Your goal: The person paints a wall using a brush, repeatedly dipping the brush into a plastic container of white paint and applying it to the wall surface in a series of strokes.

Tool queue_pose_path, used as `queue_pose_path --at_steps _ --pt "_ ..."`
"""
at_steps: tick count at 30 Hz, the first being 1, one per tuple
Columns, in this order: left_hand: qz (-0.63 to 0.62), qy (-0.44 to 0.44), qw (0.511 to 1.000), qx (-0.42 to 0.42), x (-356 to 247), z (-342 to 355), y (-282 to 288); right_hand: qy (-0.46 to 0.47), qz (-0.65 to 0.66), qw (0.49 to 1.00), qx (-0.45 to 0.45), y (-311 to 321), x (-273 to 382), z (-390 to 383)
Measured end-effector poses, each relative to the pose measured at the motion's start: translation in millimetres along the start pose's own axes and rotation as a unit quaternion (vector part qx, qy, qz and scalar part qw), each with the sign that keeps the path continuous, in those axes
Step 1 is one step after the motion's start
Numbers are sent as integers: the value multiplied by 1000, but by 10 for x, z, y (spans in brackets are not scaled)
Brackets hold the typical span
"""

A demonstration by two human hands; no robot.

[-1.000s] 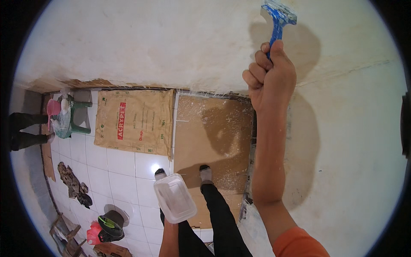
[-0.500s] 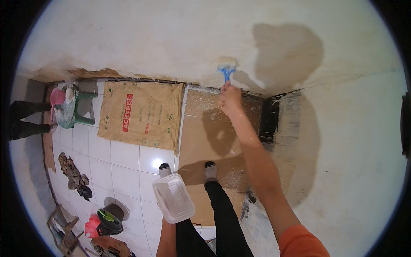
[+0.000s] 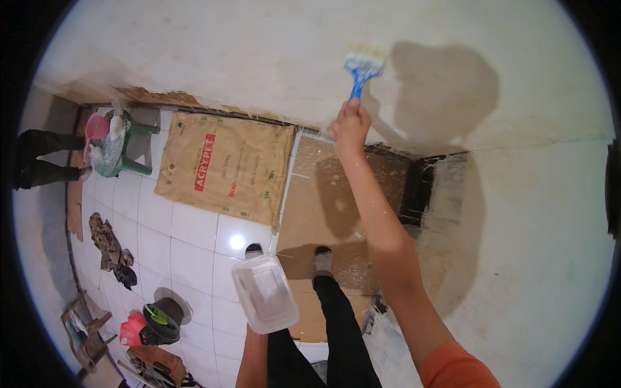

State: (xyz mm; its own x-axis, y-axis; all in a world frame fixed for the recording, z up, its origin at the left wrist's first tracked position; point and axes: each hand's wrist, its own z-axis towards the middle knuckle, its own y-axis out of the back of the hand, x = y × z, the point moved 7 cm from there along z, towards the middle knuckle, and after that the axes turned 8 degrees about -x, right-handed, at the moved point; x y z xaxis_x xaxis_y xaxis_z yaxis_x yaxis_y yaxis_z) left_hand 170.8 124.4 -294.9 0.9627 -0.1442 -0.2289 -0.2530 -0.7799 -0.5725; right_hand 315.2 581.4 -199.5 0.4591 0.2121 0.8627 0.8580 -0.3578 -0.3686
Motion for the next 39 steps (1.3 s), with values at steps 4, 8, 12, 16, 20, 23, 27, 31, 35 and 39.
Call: queue_pose_path --at_steps 4,8,12,16,20,23,27,31,35,39 --pt "-27 -5 999 -30 -9 101 120 -68 -81 992 -68 409 -846 226" --pt "-44 -16 997 -59 -78 85 343 -180 3 979 -95 89 -649 35" --pt "-68 -11 994 -79 -114 73 444 -129 28 991 -24 -489 20 -413" --pt "-20 -91 990 -109 -238 11 327 -27 46 998 36 -725 -105 -419" --pt "-53 -35 995 -83 -204 166 265 60 -45 997 5 -203 -1044 384" --pt "-15 -68 992 -105 -315 213 366 -5 -101 994 -43 -61 -1546 384" --pt "-48 -52 993 -97 -473 319 435 -227 -50 967 -103 -84 -1889 194" --pt "-9 -32 998 -55 -606 312 310 -155 -71 982 -75 -460 -1297 125" --pt "-53 4 998 -35 -643 300 237 -93 7 996 14 -1165 -607 -473" --pt "-76 -38 991 -101 -700 307 202 37 78 991 106 -1518 -525 -477"
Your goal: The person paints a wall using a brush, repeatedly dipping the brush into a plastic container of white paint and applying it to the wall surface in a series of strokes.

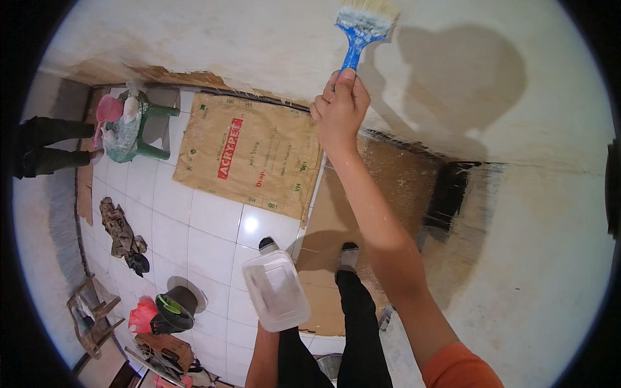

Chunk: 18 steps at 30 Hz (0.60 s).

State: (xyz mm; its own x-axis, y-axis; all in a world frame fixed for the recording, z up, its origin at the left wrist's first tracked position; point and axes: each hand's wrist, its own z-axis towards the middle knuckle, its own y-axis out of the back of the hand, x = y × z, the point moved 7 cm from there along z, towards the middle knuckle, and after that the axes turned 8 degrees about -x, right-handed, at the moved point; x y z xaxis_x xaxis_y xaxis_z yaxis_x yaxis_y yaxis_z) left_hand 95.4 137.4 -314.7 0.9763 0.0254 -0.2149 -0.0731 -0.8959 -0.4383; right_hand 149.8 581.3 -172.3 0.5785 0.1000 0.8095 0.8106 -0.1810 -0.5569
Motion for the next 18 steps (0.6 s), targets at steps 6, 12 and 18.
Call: queue_pose_path --at_steps 6,12,18 --pt "-3 23 1000 -4 -82 215 161 -100 -114 980 -129 706 -1276 384" --pt "61 -38 997 39 -525 -83 -369 -130 -118 976 -127 307 -1063 171" --pt "213 -165 961 68 -749 -235 -472 -66 -16 998 7 -1080 578 -369"
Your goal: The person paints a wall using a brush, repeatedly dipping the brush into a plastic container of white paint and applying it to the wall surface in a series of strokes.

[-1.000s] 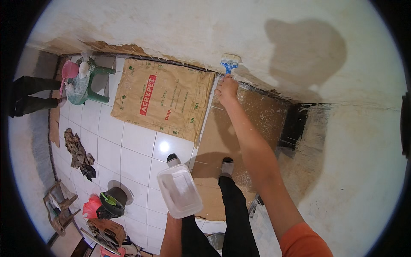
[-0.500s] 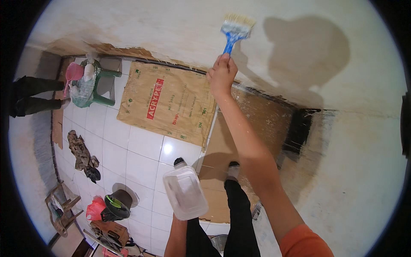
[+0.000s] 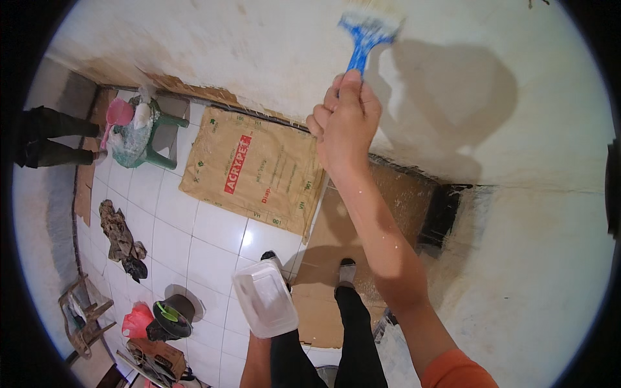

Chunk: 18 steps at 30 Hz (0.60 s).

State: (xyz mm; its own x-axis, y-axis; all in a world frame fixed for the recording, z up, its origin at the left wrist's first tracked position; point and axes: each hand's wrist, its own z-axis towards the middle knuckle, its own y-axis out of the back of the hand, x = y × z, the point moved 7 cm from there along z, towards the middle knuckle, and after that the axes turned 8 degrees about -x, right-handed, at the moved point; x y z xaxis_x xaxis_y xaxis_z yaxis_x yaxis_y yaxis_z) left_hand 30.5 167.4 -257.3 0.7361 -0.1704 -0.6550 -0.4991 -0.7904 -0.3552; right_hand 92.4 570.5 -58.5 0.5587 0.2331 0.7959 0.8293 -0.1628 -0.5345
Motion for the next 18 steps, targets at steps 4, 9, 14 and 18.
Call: queue_pose_path --at_steps 4,9,14,18 --pt "-129 54 990 -19 57 -36 56 53 27 998 16 -246 -51 181" --pt "-210 150 966 -8 122 -48 -103 63 -154 982 -92 867 -1394 940" --pt "-121 111 985 -43 208 19 602 -256 37 931 -256 1356 -1926 555" --pt "-255 158 954 -7 115 -10 702 -124 -5 978 -168 1521 -891 569"
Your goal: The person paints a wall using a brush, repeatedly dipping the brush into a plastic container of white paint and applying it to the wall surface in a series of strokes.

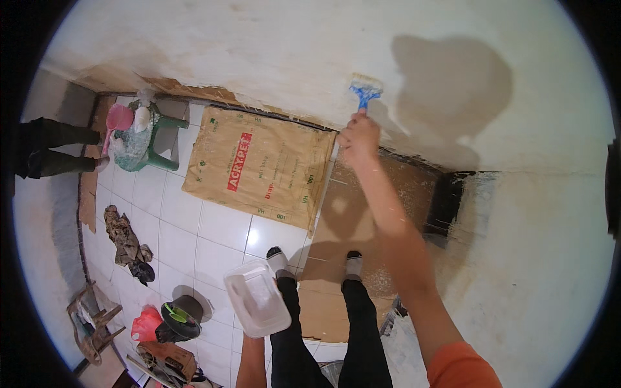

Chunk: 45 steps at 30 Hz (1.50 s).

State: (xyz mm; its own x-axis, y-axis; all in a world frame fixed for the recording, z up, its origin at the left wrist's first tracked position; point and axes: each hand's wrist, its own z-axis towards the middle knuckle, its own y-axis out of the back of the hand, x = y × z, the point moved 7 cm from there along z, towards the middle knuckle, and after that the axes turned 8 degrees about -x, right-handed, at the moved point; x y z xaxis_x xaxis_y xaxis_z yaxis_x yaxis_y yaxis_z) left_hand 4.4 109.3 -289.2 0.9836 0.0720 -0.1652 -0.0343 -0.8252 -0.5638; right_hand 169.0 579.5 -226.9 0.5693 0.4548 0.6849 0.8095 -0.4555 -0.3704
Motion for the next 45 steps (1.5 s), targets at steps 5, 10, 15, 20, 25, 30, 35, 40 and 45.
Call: queue_pose_path --at_steps 5,10,15,20,25,30,35,40,45 --pt "-44 46 992 106 314 -149 -639 70 9 996 52 -151 1187 -1058" --pt "70 -28 997 17 828 -247 -836 156 16 982 100 78 1283 -620" --pt "87 55 994 -25 1391 -122 -358 55 -66 996 24 806 408 153" --pt "54 127 990 -20 1706 -147 -182 -46 -97 992 -65 1300 433 247" --pt "57 134 989 -20 1694 -194 -135 -11 7 1000 11 1167 1593 -470" --pt "64 77 994 -45 1585 -38 196 187 -45 980 54 1184 2131 -919" --pt "71 68 995 -34 1781 -110 -421 127 -95 986 -59 1919 1481 218" --pt "100 78 991 -42 1945 -114 -292 -78 -75 987 -120 2766 647 755" --pt "110 82 989 -60 1978 -152 -123 -7 -40 997 -65 2294 1537 216"
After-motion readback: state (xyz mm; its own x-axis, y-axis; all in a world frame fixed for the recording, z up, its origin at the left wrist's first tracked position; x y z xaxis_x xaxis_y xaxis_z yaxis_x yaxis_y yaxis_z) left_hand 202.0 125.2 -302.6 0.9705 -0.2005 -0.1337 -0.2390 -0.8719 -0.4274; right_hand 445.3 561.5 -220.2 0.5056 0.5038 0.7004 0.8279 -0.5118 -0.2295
